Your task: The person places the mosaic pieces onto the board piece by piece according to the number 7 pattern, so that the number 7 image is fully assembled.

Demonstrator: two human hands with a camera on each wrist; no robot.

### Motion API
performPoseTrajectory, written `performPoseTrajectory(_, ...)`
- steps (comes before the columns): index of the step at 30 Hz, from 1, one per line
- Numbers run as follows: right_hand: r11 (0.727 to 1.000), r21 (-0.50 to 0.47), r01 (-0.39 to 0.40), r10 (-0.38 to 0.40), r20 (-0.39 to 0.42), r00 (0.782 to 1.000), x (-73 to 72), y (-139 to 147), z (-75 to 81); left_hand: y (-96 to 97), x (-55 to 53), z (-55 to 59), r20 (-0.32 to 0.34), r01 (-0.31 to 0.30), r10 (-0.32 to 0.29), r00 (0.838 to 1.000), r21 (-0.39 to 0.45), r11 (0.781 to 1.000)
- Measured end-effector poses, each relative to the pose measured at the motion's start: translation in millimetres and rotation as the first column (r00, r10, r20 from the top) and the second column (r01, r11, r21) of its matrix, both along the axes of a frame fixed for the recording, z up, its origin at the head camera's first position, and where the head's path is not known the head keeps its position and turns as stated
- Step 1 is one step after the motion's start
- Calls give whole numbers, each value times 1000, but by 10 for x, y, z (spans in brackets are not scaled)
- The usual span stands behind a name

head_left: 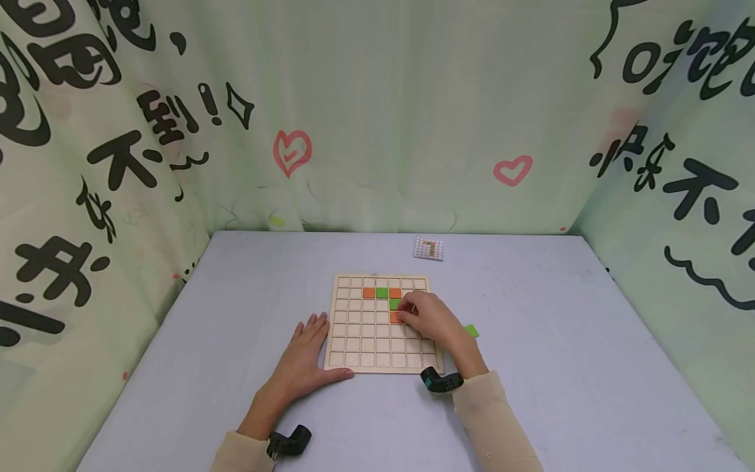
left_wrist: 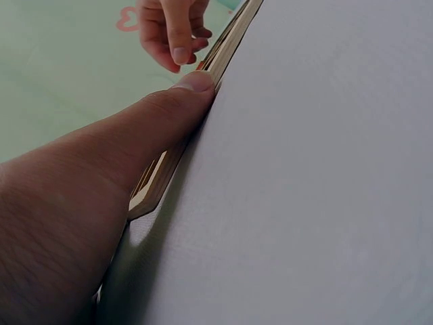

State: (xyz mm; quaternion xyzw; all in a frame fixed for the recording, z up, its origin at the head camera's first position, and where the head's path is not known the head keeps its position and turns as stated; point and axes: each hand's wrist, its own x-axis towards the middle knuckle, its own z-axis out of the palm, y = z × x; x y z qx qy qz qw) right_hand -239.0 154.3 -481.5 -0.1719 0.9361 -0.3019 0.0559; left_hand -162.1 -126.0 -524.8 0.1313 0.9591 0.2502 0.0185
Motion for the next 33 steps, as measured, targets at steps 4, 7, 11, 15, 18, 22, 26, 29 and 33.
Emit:
performPoseTrajectory(4, 1000, -3, -8, 8, -5, 1000, 1, 11, 19, -2, 0, 0, -1, -1, 1, 1000, -1, 1000)
performPoseTrajectory(7, 1000, -3, -7, 7, -6, 1000, 5, 17, 36, -2, -1, -2, -2, -2, 2, 1000, -3, 1000)
performPoseTrajectory(11, 1000, -1, 2, -2, 1, 1000, 9, 27, 50, -1, 0, -5, -3, -4, 4, 1000, -6, 1000)
performPoseTrajectory(15, 1000, -7, 12, -12, 13, 1000, 19, 39, 63, -1, 4, -7, -2, -9, 9, 1000, -1, 1000)
performPoseTrajectory(18, 1000, -7, 20, -20, 18, 1000, 25, 48, 73, -1, 6, -9, -2, -10, 10, 1000, 1, 1000)
performPoseTrajectory(22, 1000, -1, 29, -29, 22, 999, 28, 58, 85, -2, 8, -7, -4, -10, 10, 1000, 1, 1000)
performPoseTrajectory(26, 999, 4, 38, -38, 31, 999, 29, 64, 107, -2, 5, 1, -4, -6, 6, 1000, 0, 1000)
performPoseTrajectory(29, 999, 9, 43, -43, 32, 999, 24, 72, 113, -5, 4, -4, -4, -5, 5, 1000, 3, 1000)
performPoseTrajectory(33, 999, 12, 44, -44, 28, 999, 15, 90, 112, -8, 2, -21, -5, -7, 7, 1000, 3, 1000)
